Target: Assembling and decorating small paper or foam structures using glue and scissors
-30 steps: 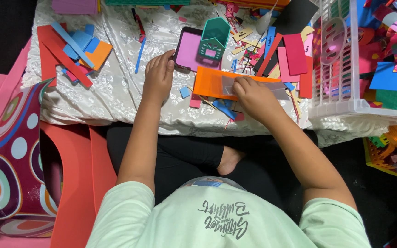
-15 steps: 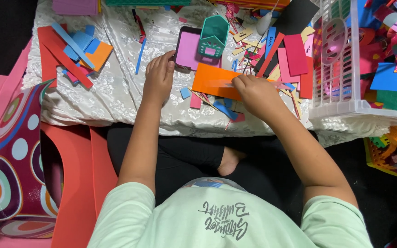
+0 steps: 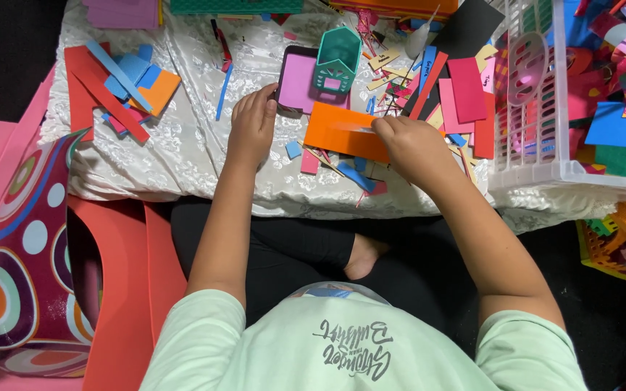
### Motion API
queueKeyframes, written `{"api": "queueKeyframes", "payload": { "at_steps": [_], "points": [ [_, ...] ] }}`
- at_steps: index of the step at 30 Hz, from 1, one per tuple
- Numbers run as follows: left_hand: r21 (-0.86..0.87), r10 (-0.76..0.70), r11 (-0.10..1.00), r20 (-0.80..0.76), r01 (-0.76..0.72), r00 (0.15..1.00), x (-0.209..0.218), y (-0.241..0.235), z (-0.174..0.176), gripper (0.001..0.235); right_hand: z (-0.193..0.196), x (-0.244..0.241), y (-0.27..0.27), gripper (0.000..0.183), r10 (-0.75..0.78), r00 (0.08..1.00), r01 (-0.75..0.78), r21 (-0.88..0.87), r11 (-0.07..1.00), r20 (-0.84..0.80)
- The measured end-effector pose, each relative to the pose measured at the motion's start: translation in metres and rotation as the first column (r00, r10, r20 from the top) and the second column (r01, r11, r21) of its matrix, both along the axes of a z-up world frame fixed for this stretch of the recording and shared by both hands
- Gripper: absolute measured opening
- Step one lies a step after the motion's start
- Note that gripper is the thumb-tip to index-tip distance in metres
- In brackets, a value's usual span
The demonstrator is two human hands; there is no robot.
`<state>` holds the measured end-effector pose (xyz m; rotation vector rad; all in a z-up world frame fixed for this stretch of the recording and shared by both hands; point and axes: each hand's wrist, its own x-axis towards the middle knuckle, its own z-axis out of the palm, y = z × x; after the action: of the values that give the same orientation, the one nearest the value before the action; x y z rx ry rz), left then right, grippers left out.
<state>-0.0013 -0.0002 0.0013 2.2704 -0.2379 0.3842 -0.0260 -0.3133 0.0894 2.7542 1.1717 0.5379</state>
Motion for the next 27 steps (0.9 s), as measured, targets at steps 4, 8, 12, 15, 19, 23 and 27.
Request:
{"api": "queueKeyframes", "payload": {
  "at_steps": [4,8,12,15,19,23,27],
  "points": [
    [-0.005,0.003,1.0,-0.008,-0.003,1.0,-0.001,0.0,0.002,0.051,0.02,-0.008,-0.005,0.015,-0.042,0.999,0.045,0.103,0.994,-0.033],
    [-0.01,0.003,1.0,0.0,-0.003,1.0,0.0,0.0,-0.001,0.05,0.006,0.003,-0.032,0.019,0.08,0.951,0.143,0.654,0.743,-0.299],
    [0.013,-0.028,0.999,-0.037,0.029,0.999,-0.002,0.003,0.004,0.053,-0.038,0.023,-0.059,0.011,0.413,0.891,0.136,0.978,0.156,-0.189],
    [0.016,-0.017,1.0,-0.041,0.017,0.999,-0.002,0.001,0.006,0.052,-0.076,0.031,-0.065,0.016,0.449,0.885,0.112,0.992,0.05,-0.123],
    [0.009,0.005,1.0,-0.038,-0.004,0.999,-0.002,-0.001,0.009,0.054,-0.081,0.008,-0.043,0.022,0.335,0.917,0.175,0.974,0.146,-0.215],
    [0.011,-0.015,1.0,-0.041,0.016,0.999,-0.003,0.001,0.007,0.053,-0.11,0.013,-0.05,0.024,0.341,0.898,0.247,0.96,0.129,-0.277],
    [0.005,0.007,1.0,-0.028,-0.007,1.0,-0.003,-0.002,0.009,0.053,-0.12,0.02,-0.052,0.03,0.384,0.872,0.297,0.952,0.075,-0.302]
  ]
}}
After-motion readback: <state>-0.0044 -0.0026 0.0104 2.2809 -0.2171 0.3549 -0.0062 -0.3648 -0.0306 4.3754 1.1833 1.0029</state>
